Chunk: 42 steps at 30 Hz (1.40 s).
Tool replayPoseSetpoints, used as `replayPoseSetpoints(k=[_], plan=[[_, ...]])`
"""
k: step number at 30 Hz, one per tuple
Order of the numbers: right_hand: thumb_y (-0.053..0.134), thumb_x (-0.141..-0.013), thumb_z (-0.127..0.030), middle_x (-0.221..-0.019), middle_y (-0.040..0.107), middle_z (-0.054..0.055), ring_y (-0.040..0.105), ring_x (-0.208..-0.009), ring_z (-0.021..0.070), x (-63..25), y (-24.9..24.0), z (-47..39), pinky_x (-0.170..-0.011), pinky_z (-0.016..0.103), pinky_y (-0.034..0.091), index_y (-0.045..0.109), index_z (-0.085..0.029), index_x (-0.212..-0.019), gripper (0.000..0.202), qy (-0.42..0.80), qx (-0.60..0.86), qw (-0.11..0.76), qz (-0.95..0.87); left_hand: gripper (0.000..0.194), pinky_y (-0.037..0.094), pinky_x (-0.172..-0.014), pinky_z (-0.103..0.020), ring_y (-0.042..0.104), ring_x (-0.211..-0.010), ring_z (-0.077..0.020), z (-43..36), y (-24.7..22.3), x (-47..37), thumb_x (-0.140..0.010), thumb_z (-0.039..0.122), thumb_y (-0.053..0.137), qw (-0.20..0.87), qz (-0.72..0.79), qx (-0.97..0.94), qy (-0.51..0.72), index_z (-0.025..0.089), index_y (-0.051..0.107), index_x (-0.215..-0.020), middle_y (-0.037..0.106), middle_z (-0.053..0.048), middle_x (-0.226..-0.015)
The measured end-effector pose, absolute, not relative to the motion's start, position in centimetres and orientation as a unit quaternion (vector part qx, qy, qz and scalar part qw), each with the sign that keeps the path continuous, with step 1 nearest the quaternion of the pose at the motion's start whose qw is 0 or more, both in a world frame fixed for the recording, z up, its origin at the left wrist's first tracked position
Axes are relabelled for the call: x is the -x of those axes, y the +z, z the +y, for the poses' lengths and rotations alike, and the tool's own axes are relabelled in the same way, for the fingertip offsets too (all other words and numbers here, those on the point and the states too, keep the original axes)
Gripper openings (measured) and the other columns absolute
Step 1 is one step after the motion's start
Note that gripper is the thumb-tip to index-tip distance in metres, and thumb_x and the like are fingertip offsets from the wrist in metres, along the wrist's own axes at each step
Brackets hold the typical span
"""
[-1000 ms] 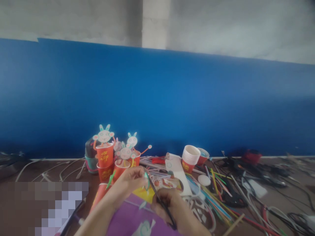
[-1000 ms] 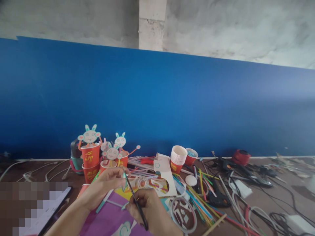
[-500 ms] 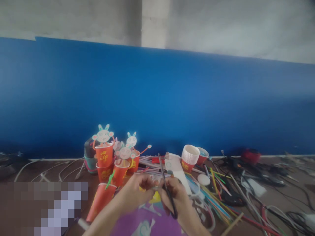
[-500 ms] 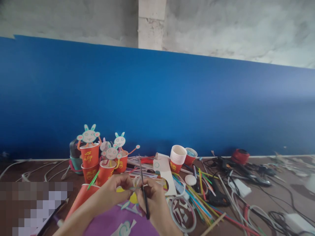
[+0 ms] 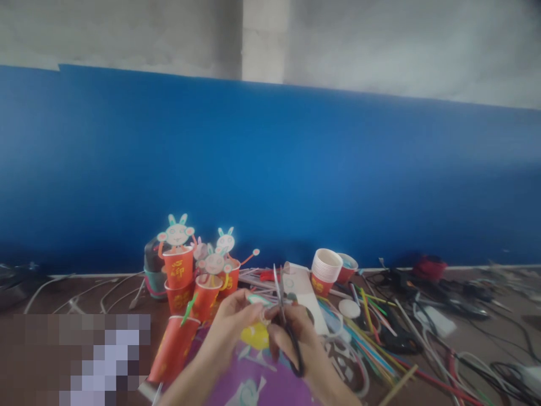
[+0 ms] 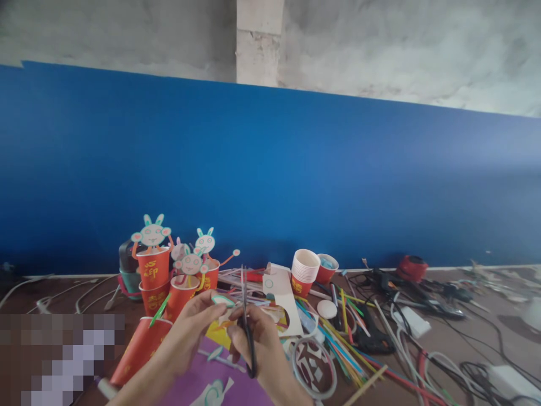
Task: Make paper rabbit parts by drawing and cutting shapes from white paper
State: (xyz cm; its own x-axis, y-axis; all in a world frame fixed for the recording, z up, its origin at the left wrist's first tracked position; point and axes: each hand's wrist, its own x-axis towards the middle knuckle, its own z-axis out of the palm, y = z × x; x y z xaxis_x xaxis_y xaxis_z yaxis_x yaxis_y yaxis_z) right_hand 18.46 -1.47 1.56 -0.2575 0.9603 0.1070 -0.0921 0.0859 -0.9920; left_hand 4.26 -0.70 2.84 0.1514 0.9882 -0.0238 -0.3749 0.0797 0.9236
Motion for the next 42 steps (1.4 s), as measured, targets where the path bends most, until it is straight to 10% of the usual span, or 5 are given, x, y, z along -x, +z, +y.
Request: replayPoseSetpoints(k=[42], plan=[[0.068,-0.068,-0.058,-0.046,0.044,-0.009,0.041,-0.036,0.0057,-18.0,0.9,-1.7,-0.036,0.017,0.032,0.050,-0.018,-0.071,0.043,0.602,0.370,0.384,-0.595,0.017,0.046,-0.060,-0.020,0.059,-0.059,-0.0103,-0.3,3.5,-3.3,-0.058,0.021,0.078,0.661,0.332,-0.361,0.568,0.016,0.063,-0.064,0.067,0.001,-0.062]])
